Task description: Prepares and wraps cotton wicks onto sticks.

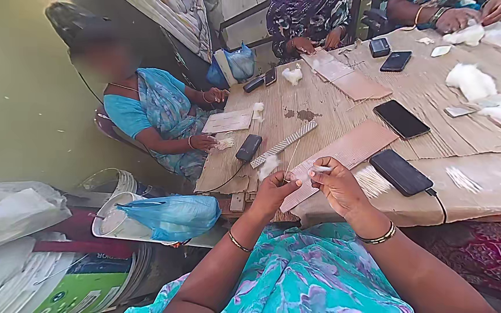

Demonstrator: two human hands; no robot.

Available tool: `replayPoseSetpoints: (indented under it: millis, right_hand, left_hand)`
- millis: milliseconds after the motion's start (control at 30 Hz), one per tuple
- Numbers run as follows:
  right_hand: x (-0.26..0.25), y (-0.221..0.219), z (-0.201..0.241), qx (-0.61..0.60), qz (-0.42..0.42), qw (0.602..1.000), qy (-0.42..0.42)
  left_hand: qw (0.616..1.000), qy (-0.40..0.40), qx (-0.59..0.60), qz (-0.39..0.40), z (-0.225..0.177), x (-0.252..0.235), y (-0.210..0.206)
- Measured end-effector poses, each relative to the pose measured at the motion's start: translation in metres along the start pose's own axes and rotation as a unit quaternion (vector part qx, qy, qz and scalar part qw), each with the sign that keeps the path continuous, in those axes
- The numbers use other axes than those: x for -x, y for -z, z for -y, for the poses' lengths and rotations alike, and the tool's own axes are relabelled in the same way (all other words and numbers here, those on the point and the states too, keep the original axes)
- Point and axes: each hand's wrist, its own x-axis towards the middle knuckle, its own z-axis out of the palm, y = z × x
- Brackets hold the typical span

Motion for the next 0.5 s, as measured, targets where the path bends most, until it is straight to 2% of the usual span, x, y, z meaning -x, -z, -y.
replayPoseSetpoints:
  millis: [133, 333, 500]
  right_hand:
    - [0.001, 0.001, 0.004, -0.004, 0.002, 1.0, 0.013]
    - [0.009, -0.007, 0.005, 0.014, 0.009, 1.0, -0.003]
    - [0.012, -0.01, 0.006, 0.007, 0.018, 1.0, -0.012]
  left_hand:
    - [1.0, 0.003, 0.004, -0.01, 0.0, 0.002, -0.002]
    - [0.996, -0.009, 0.087, 0.01, 0.002, 0.001, -0.005]
    - [0.997, -0.013, 0.08, 0.0, -0.002, 0.003, -0.009]
